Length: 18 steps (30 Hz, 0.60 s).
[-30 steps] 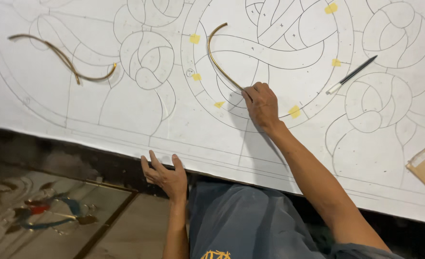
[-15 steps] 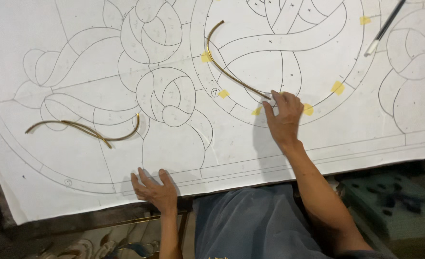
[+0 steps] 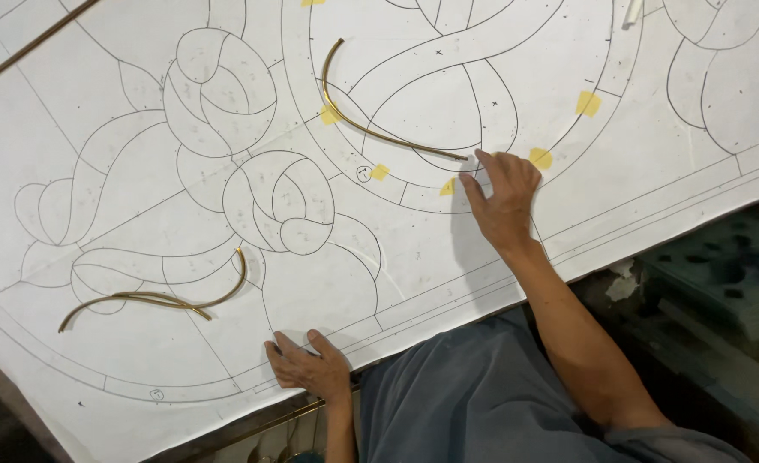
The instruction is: The person bends a thin metal rod by hand to match a curved line on a large paper template. They repeatedly adjust the rod's curvature, align it with the drawing, and use a marker to trace the shape onto the paper. The process involves careful hand manipulation to achieve the desired curve.
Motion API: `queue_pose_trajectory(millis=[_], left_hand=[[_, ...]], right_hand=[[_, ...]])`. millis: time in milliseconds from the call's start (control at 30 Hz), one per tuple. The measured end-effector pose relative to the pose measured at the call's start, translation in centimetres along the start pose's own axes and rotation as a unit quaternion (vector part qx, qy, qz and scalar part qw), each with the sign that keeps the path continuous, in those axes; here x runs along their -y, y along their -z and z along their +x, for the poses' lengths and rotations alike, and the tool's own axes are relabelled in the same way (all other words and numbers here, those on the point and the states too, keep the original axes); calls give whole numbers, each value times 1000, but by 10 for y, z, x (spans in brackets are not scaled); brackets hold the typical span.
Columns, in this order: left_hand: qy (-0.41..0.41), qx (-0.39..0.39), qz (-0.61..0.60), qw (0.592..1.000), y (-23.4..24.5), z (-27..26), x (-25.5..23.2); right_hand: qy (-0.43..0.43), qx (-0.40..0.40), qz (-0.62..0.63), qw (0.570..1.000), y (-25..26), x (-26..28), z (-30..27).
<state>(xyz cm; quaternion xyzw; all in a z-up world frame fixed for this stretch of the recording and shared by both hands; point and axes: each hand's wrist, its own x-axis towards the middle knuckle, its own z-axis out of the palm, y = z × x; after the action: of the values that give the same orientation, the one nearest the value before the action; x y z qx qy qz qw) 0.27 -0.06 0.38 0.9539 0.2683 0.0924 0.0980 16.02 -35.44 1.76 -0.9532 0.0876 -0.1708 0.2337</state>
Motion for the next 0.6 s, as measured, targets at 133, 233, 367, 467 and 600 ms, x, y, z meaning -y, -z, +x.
queue_pose_trajectory(millis=[133, 233, 367, 467, 600], left_hand=[[5, 18, -11, 1000, 2, 2, -8], [-23, -10, 9, 1000, 0, 1, -6], [-24, -13, 9, 1000, 0, 2, -8], [-11, -3, 8, 1000, 0, 1, -11], [0, -4, 8, 1000, -2, 1, -10]], right_hand=[[-2, 9, 14, 1000, -9, 13, 14], [16, -38, -5, 999, -8, 15, 1], [14, -52, -33, 998, 0, 21, -23], [3, -70, -45, 997, 1, 21, -29], [1, -85, -40, 996, -2, 21, -29]])
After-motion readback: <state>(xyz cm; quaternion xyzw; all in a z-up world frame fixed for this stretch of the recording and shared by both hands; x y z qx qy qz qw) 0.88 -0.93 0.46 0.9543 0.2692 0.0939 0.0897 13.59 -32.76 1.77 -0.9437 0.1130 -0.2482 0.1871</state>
